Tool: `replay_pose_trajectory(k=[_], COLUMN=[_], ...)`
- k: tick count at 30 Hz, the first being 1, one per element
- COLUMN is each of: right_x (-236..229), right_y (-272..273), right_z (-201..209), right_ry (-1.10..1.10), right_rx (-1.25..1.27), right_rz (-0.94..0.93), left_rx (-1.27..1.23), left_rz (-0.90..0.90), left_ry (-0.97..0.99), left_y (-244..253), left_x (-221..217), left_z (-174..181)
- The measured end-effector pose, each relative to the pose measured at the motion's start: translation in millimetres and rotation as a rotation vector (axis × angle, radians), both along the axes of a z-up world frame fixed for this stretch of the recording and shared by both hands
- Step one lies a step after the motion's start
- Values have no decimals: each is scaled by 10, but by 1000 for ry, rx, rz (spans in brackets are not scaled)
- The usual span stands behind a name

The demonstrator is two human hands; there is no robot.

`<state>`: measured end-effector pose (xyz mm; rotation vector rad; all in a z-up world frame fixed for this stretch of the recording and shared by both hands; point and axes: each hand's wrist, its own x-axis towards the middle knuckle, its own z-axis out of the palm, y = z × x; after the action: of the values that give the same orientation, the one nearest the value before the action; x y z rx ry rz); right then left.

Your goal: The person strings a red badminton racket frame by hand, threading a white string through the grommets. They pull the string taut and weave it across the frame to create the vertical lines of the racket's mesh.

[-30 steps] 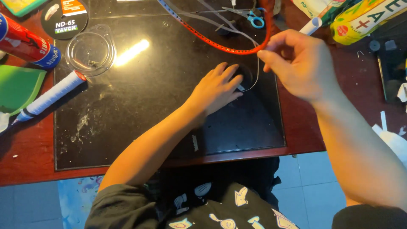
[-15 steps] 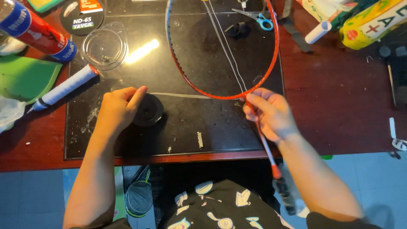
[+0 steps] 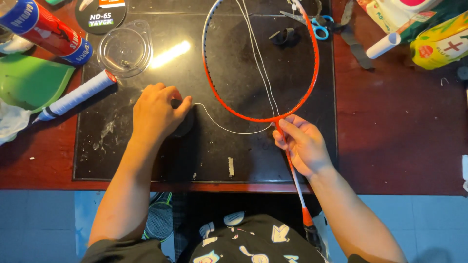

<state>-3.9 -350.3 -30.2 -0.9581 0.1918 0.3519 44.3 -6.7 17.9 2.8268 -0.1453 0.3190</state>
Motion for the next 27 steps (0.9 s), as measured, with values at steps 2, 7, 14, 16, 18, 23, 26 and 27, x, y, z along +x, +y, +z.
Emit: replay_pose_trajectory(k=[2, 7, 14, 16, 18, 23, 26, 27], right_x=[3, 12, -35, -105, -168, -274, -387, -431], right_y=[7, 5, 25, 16, 19, 24, -78, -122], right_z=[38, 60, 13, -92, -146, -40, 10, 27], right_ry=[25, 75, 81, 48, -63, -162, -252, -292], right_rx=[4, 42, 30, 9, -71, -312, -426, -469], right_rz=[-9, -30, -84, -97, -90, -66, -12, 23], left_rx=[-13, 135, -1692, -1831, -1716, -1806, -1793, -1768], left_rz=[-3, -38, -129, -203, -223, -62, -91, -68], left_ry=[-28, -388, 485, 403, 180, 321, 286, 262], left_y=[-60, -459, -859, -845, -813, -798, -773, -769], left_x=[-16, -53, 191, 274, 369, 579, 612, 609], left_z=[26, 185, 183, 162, 237, 137, 33, 25])
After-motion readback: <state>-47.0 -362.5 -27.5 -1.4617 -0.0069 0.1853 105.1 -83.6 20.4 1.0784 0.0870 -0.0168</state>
